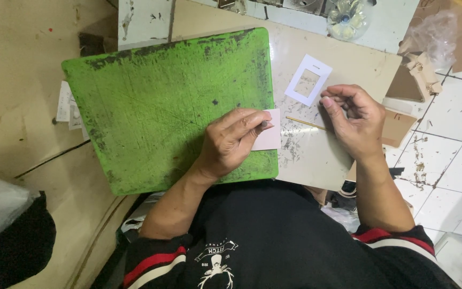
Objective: The person is preparing leather tags by aligning leather pieces with paper backings and using a hammer to secure them on a work surface.
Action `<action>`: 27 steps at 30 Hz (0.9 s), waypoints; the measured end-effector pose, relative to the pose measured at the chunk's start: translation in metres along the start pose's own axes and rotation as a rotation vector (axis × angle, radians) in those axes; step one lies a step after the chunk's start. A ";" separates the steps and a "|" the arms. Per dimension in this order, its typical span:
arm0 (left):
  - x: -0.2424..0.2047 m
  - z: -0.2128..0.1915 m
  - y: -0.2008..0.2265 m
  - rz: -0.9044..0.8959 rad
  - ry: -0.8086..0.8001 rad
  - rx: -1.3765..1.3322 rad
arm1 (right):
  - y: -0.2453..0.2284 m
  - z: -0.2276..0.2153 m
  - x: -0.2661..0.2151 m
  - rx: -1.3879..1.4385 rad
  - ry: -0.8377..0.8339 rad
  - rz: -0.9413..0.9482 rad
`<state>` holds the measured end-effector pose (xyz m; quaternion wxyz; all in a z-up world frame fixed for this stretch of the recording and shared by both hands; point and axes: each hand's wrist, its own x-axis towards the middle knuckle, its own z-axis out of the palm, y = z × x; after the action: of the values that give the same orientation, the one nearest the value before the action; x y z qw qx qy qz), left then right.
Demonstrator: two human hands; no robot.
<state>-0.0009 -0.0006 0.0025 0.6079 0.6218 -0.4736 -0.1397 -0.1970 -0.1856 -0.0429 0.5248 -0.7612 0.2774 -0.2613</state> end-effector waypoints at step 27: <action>0.004 -0.002 0.002 -0.015 -0.015 -0.028 | 0.001 0.000 -0.001 0.011 0.001 0.004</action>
<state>0.0013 -0.0019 0.0063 0.6120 0.6156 -0.4715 -0.1557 -0.1975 -0.1848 -0.0439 0.5296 -0.7575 0.2776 -0.2621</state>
